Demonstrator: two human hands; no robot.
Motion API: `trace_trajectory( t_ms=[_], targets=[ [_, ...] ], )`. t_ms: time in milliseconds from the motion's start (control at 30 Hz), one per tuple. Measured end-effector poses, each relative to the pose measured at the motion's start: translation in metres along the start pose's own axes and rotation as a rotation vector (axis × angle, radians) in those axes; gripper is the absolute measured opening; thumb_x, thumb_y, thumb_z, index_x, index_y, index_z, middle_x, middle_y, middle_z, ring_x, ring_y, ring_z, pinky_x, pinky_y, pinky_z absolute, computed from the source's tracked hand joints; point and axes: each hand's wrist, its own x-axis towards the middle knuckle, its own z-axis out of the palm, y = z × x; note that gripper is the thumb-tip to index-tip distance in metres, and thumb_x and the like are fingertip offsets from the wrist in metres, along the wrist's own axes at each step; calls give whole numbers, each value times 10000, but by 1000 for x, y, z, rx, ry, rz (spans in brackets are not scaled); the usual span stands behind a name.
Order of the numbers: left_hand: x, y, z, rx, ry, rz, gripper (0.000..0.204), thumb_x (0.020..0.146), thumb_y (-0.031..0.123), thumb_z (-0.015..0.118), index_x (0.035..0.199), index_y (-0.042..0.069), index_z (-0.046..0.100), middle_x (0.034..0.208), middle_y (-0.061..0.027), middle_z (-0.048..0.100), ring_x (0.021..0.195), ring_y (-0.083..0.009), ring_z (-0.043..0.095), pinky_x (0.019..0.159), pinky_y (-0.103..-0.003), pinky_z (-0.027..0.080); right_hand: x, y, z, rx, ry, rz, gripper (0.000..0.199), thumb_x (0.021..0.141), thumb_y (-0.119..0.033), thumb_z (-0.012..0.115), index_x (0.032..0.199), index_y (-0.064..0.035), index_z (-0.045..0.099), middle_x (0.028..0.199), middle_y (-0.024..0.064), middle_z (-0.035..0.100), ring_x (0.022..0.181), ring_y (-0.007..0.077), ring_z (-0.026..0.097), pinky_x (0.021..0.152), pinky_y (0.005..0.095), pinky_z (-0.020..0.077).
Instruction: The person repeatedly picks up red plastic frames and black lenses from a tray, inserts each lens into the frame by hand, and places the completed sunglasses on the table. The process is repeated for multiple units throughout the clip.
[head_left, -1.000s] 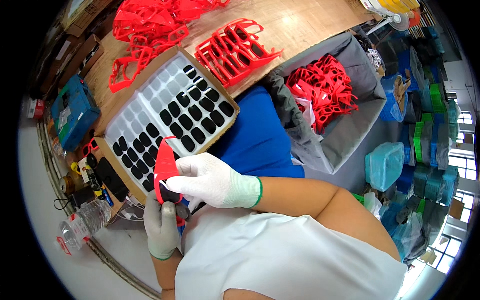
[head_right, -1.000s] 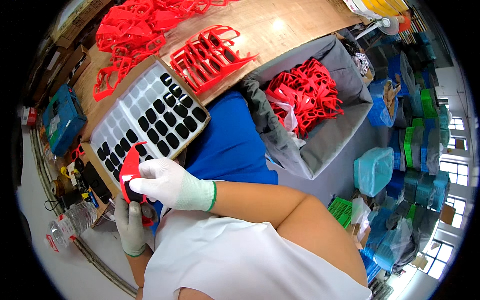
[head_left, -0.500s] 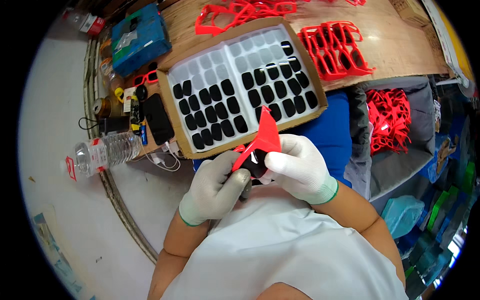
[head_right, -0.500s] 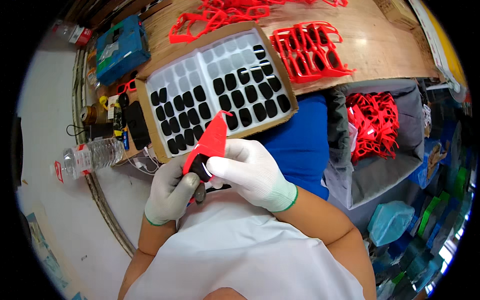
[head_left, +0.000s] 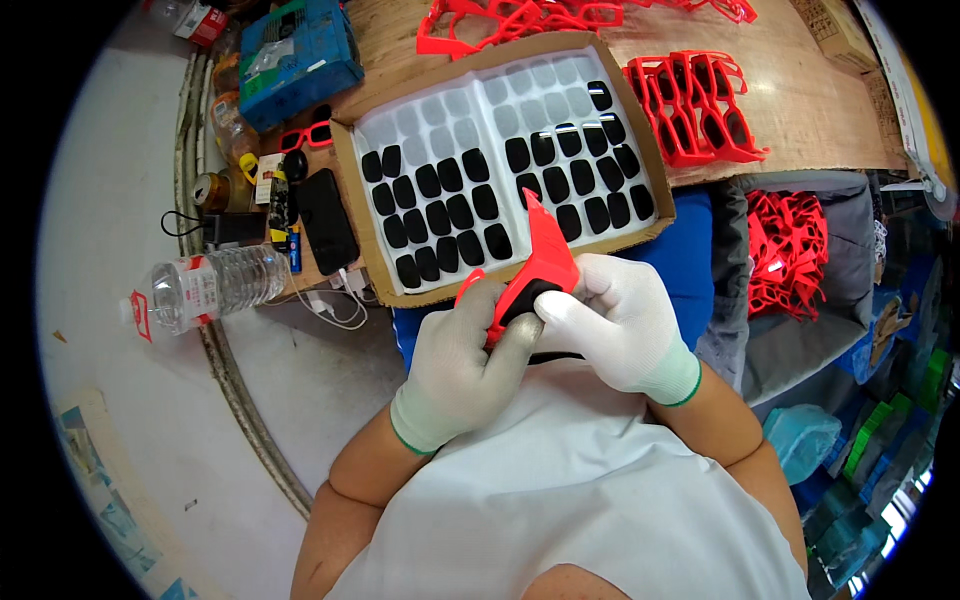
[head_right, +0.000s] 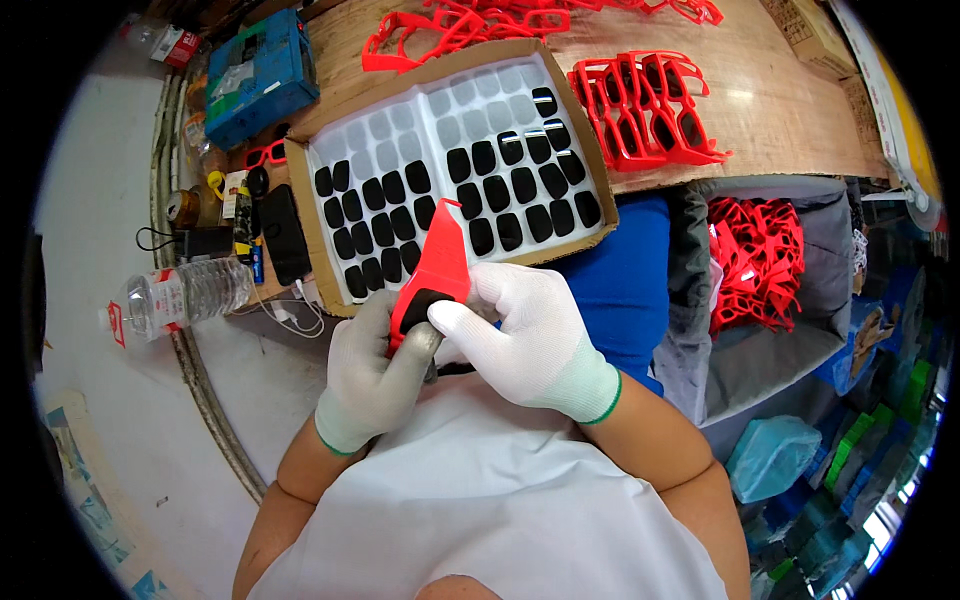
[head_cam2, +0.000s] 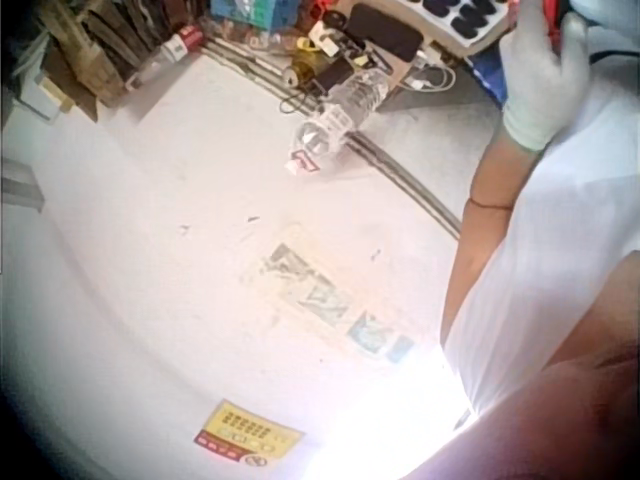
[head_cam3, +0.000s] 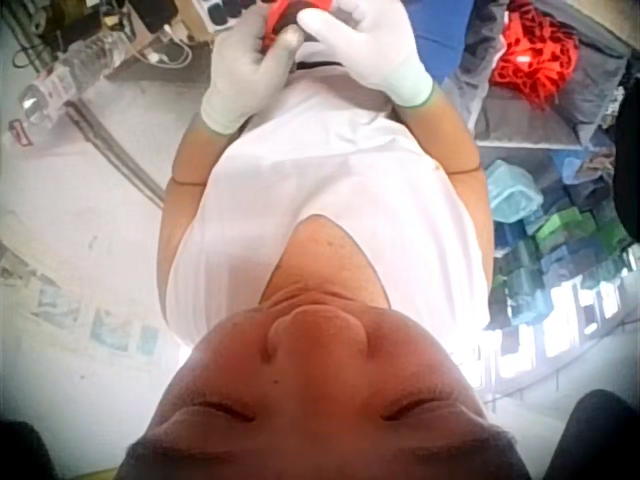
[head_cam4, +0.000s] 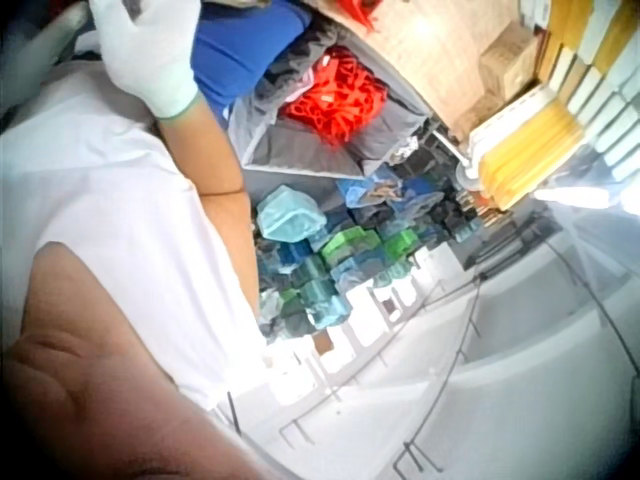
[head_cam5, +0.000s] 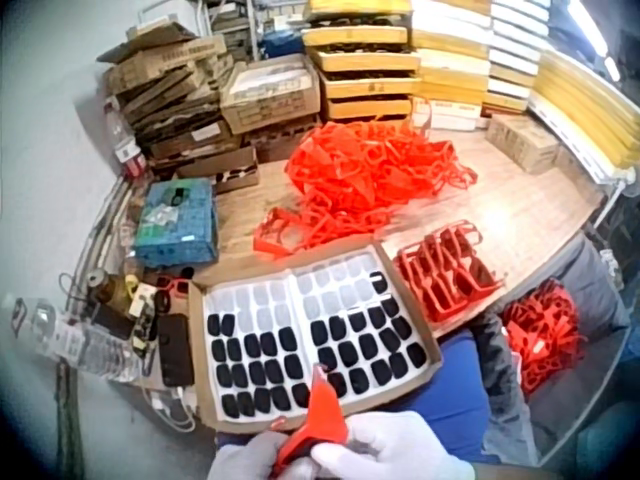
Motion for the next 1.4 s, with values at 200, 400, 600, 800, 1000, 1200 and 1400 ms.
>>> trace_trajectory(
  t_ms=[200, 400, 600, 800, 1000, 1200, 1400],
  targets=[
    [-6, -3, 5, -59, 101, 156, 167, 942, 100, 620, 1019, -45, 586, 701, -160, 645, 586, -277, 672, 562, -341, 511, 0, -10, -1, -354, 16, -271, 133, 879, -128, 684, 937, -11, 708, 691, 74, 666, 578, 150, 596, 579, 290, 489],
    [2, -3, -20, 43, -65, 176, 140, 944, 85, 580, 1012, -37, 582, 655, -170, 612, 551, -324, 636, 530, -383, 489, 4, 0, 0, -237, 278, -327, 277, 771, -153, 817, 984, -36, 684, 824, 86, 641, 679, 167, 598, 674, 298, 509],
    [4, 3, -1, 151, 92, 222, 125, 928, 86, 602, 1011, -6, 593, 621, -149, 596, 519, -310, 626, 500, -377, 482, 10, 3, -11, -111, -102, -261, 149, 902, -98, 639, 1007, -9, 695, 867, 111, 688, 700, 174, 619, 699, 300, 513],
    [19, 9, 19, 202, 170, 284, 102, 915, 61, 609, 994, -3, 601, 622, -143, 600, 510, -303, 626, 495, -366, 481, 12, 6, -20, -68, -55, -193, 164, 926, -130, 593, 972, -14, 699, 785, 125, 667, 656, 187, 639, 630, 311, 502],
    [45, 30, 23, 209, -6, 198, 171, 919, 108, 609, 1055, 6, 611, 673, -166, 632, 620, -354, 661, 572, -404, 516, 11, 11, -45, -220, 152, -259, 195, 861, -119, 708, 1019, -11, 666, 831, 106, 678, 726, 196, 690, 670, 305, 534],
    [80, 43, -16, 372, -641, 78, 232, 896, 254, 645, 1005, 55, 690, 759, -161, 681, 711, -325, 694, 650, -430, 535, 13, 21, -86, -479, -125, -585, 275, 739, -113, 742, 976, -29, 629, 989, 144, 611, 988, 379, 574, 935, 474, 435],
    [183, -142, -89, 881, 345, -457, 512, 869, 346, 589, 1190, -50, 629, 1104, -311, 669, 1078, -447, 640, 978, -489, 495, -9, -1, -91, -14, -57, 11, 262, 978, -159, 505, 1096, 42, 625, 915, 110, 664, 818, 110, 618, 757, 302, 518]
  ],
)
